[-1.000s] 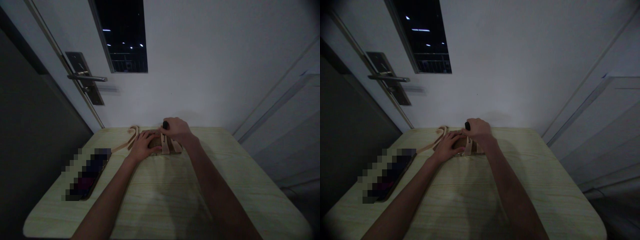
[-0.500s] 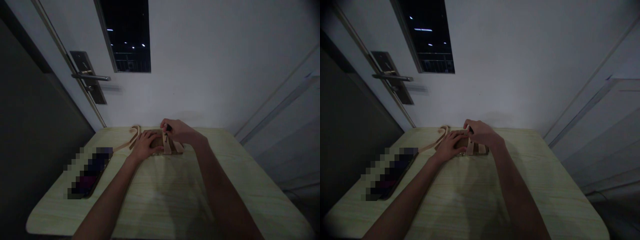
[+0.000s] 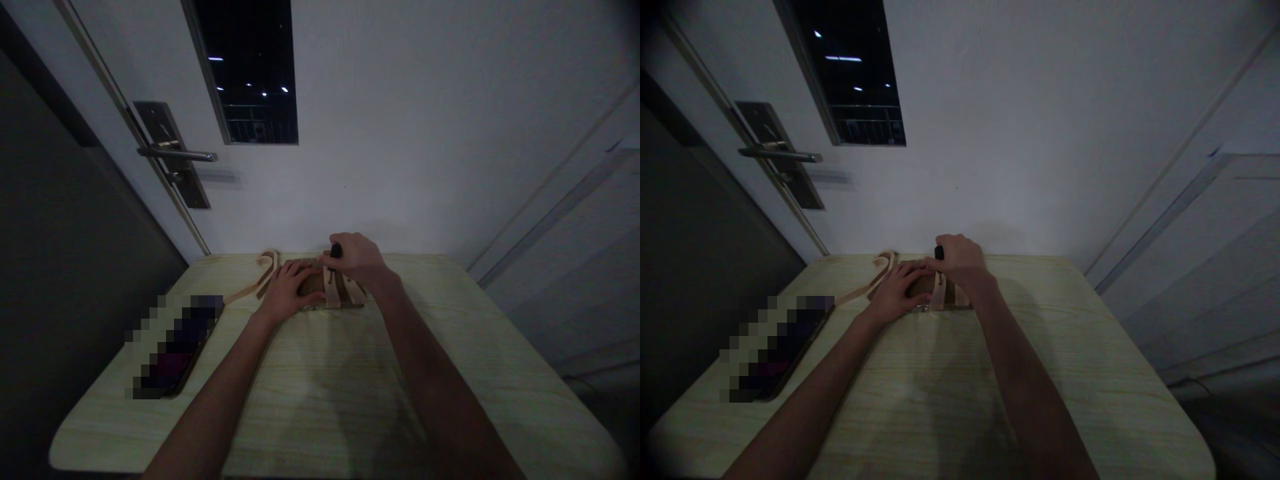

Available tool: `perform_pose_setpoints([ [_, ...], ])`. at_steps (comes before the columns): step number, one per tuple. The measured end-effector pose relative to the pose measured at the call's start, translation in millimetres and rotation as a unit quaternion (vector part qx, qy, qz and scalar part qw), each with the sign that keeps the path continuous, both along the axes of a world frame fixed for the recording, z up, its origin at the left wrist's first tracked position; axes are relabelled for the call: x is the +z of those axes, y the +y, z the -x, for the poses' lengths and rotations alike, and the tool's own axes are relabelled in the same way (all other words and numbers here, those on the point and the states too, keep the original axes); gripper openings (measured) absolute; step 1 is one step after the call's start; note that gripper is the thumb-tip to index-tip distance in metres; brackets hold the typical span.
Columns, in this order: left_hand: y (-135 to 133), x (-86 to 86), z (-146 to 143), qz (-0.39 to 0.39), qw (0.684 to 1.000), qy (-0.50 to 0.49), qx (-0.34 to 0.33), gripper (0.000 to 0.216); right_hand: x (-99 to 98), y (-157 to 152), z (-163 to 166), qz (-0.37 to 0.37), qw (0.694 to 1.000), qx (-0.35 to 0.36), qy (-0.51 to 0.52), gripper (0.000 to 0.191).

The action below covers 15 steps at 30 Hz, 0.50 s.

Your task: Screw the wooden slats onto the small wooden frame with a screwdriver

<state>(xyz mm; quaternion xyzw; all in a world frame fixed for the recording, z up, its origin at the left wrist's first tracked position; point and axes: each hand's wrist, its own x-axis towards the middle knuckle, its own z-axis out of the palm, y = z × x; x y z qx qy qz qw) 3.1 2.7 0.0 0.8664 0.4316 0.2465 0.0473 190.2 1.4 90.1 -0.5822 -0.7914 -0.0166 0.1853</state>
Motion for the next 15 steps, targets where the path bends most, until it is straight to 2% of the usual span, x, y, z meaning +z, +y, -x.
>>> perform_pose_setpoints([
  [4,0.3,0.0,0.6,0.0,1.0,-0.006,-0.002,0.053,-1.0,-1.4,3.3,0.017,0.999,-0.033,-0.01,0.048],
  [6,0.6,-0.2,0.9,0.003,1.0,-0.007,-0.004,0.052,0.6,-2.5,1.9,0.025,0.999,-0.021,0.005,0.048],
  [11,0.5,-0.2,0.5,0.004,1.0,-0.006,-0.002,0.053,10.8,-7.2,-6.8,0.042,0.993,0.075,0.081,0.032],
  [15,-0.5,0.6,0.0,0.007,1.0,-0.005,0.0,0.053,16.3,-7.1,-13.8,0.052,0.989,0.075,0.113,0.021],
])
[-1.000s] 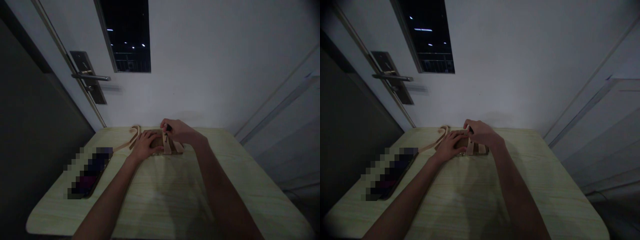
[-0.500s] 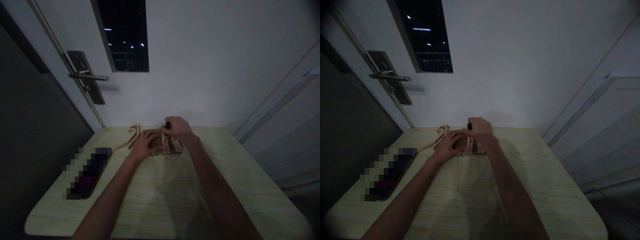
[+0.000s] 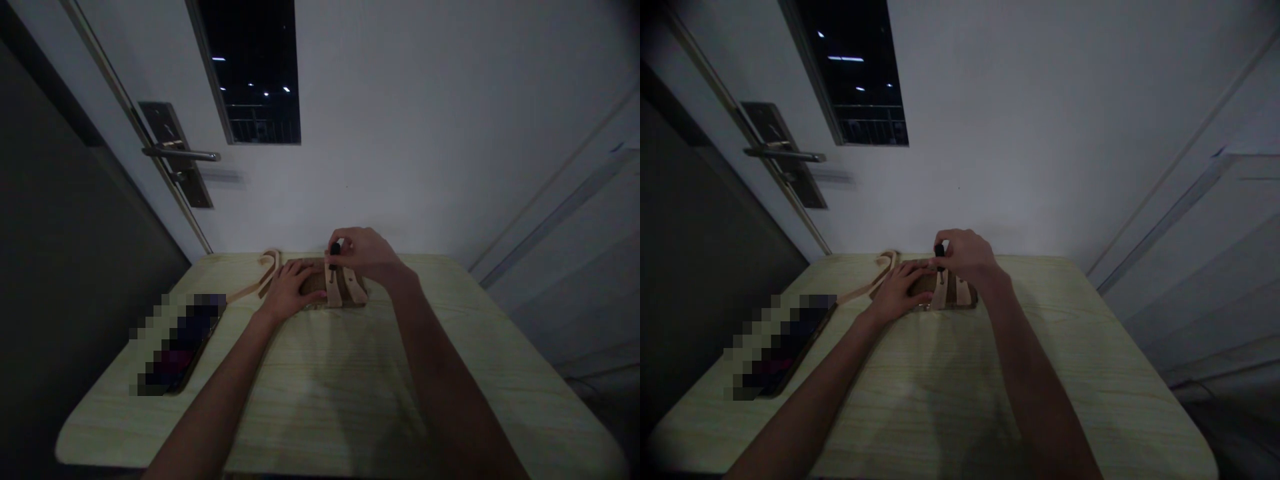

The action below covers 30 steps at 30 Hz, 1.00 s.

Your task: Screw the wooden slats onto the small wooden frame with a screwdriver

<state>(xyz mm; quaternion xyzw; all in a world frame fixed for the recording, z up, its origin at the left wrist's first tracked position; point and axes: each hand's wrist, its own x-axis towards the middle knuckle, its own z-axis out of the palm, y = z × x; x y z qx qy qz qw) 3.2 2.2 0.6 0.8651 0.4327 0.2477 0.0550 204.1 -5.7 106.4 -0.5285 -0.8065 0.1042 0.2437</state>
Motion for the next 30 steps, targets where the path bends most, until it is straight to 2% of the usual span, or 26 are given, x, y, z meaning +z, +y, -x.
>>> perform_pose_setpoints([
  [8,-0.4,0.2,0.3,-0.001,1.0,0.006,0.005,0.052,-8.7,9.7,-3.1,-0.003,0.994,0.086,0.065,0.014],
  [11,-0.4,0.6,0.5,-0.001,1.0,0.008,0.004,0.054,-14.8,12.8,3.6,-0.025,0.994,0.063,0.081,0.023],
  [13,-0.4,0.8,0.3,0.0,1.0,0.008,0.004,0.054,-18.2,14.9,8.8,-0.065,0.996,0.035,0.054,0.029],
  [16,-0.1,0.3,0.0,-0.004,1.0,0.003,0.003,0.053,-21.6,16.9,14.6,-0.079,0.997,0.003,0.027,0.031],
  [20,0.4,-0.8,0.0,-0.006,1.0,0.003,0.002,0.053,-24.6,17.2,15.7,-0.068,0.997,-0.009,0.037,0.025],
  [25,0.1,-0.6,0.4,-0.005,1.0,0.004,0.0,0.053,-26.4,18.1,7.8,-0.041,0.995,0.076,0.055,0.021],
  [30,-1.0,0.3,0.0,-0.006,1.0,0.006,0.008,0.053,-18.0,10.2,1.8,-0.012,0.995,0.078,0.056,0.023],
])
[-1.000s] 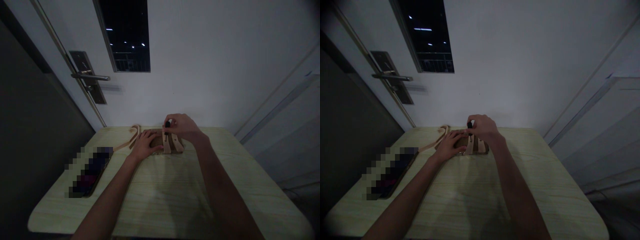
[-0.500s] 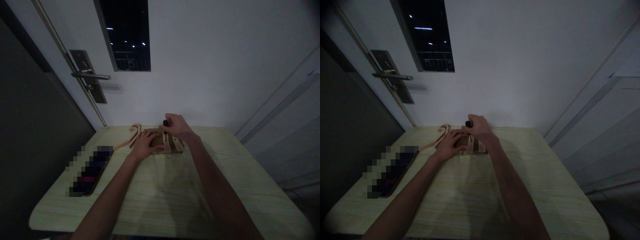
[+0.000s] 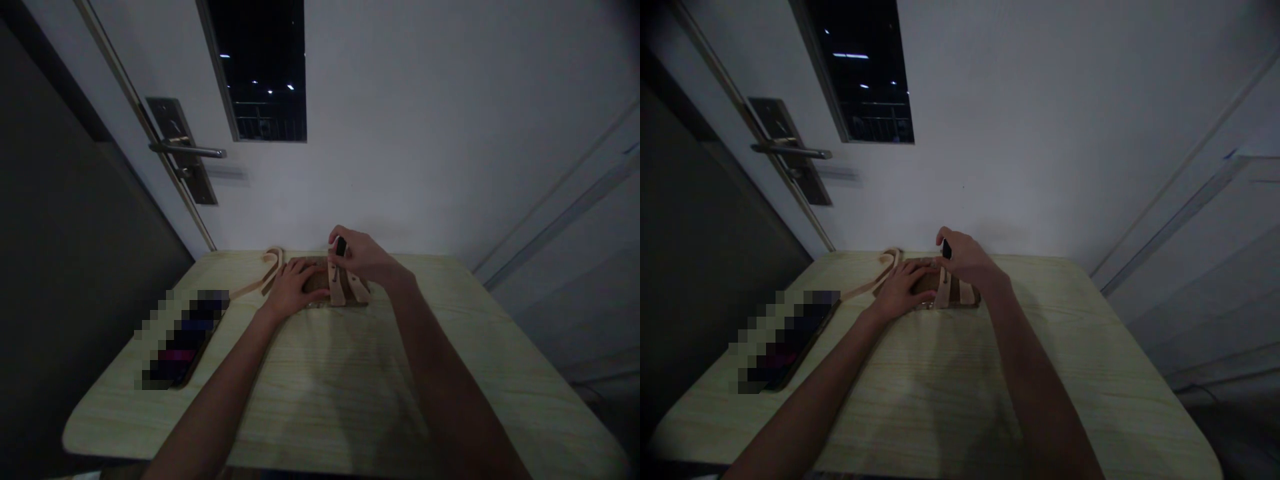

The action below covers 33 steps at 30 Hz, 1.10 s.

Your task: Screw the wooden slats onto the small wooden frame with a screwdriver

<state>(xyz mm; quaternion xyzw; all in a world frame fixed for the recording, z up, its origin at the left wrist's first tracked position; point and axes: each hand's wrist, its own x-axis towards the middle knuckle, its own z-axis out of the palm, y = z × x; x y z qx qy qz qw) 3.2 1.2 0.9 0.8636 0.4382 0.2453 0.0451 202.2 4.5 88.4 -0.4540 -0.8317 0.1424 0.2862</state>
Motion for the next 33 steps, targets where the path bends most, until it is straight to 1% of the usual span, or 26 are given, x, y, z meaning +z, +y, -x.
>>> perform_pose_setpoints([
  [3,-0.1,-0.4,-0.1,0.004,1.0,-0.002,0.001,0.052,6.6,-5.1,-0.3,0.016,1.0,0.008,0.0,0.021],
  [6,0.4,-1.0,0.0,0.007,1.0,-0.003,-0.001,0.052,8.8,-4.4,-0.3,0.019,1.0,0.006,0.013,0.022],
  [8,0.7,-1.2,-0.1,0.005,1.0,-0.002,-0.002,0.053,7.6,-1.7,-0.4,0.005,1.0,-0.002,0.025,0.02],
  [11,0.9,-0.7,-0.1,0.0,1.0,-0.004,-0.007,0.054,4.3,1.9,-0.1,-0.021,0.999,-0.027,0.02,0.011],
  [15,0.8,-0.2,0.1,0.002,1.0,-0.001,-0.004,0.054,0.7,3.8,3.5,-0.046,0.997,-0.062,0.0,0.015],
  [20,0.9,-0.5,0.5,-0.002,1.0,0.0,-0.007,0.054,-1.6,4.7,11.3,-0.087,0.991,-0.084,-0.059,0.018],
  [23,1.2,-0.4,0.6,0.0,1.0,-0.002,-0.01,0.054,-3.7,4.9,12.6,-0.077,0.99,-0.092,-0.069,0.014],
  [26,1.7,-0.5,0.3,0.003,1.0,0.0,-0.007,0.056,-5.0,3.5,9.2,-0.041,0.995,-0.065,-0.056,0.011],
  [31,2.1,-1.7,0.4,-0.002,1.0,0.001,-0.011,0.055,0.9,-3.5,0.4,0.014,1.0,0.018,-0.018,0.025],
  [33,2.1,-1.8,0.5,-0.003,1.0,0.002,-0.01,0.055,4.3,-4.8,-1.2,0.029,0.999,0.032,-0.014,0.022],
])
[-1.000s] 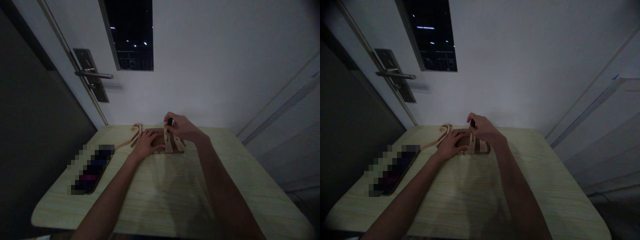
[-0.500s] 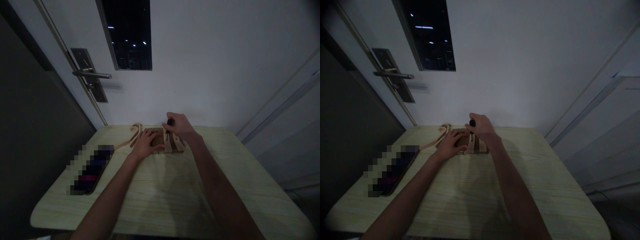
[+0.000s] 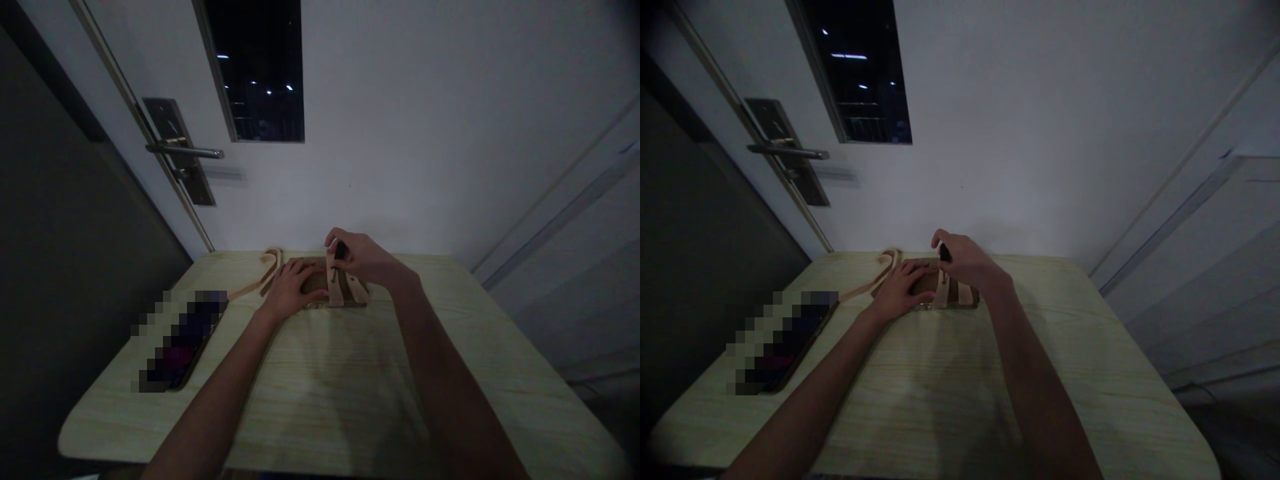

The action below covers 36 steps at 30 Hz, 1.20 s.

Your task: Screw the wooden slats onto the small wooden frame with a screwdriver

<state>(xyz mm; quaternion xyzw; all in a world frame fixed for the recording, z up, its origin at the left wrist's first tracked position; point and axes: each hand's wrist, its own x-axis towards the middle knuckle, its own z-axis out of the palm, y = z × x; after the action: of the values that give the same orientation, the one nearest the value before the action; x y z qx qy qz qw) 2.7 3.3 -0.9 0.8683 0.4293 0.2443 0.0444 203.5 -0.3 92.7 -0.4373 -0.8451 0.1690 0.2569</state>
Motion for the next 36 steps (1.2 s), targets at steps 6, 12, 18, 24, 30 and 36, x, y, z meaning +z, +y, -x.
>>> perform_pose_setpoints([
  [6,-0.5,0.9,0.0,-0.002,1.0,0.005,0.006,0.054,-0.9,7.4,-0.1,-0.014,1.0,-0.008,-0.011,0.009],
  [12,-0.2,-0.2,0.4,-0.002,1.0,0.003,0.009,0.055,-8.2,12.6,4.2,-0.073,0.987,-0.11,-0.094,0.019],
  [18,-1.3,1.2,-0.2,-0.003,1.0,0.003,0.009,0.053,-8.7,8.9,13.9,-0.084,0.972,-0.173,-0.137,0.031],
  [24,-0.6,1.3,-0.4,0.003,1.0,-0.001,0.003,0.054,-0.9,-2.9,18.8,-0.039,0.975,-0.178,-0.127,0.043],
  [30,-0.9,1.5,-0.6,0.004,1.0,0.0,0.008,0.055,3.4,-6.3,14.7,-0.054,0.99,-0.127,-0.035,0.025],
  [36,-1.8,2.0,-0.7,0.0,1.0,-0.004,0.008,0.053,0.8,4.2,8.2,-0.09,0.993,-0.029,0.07,0.015],
])
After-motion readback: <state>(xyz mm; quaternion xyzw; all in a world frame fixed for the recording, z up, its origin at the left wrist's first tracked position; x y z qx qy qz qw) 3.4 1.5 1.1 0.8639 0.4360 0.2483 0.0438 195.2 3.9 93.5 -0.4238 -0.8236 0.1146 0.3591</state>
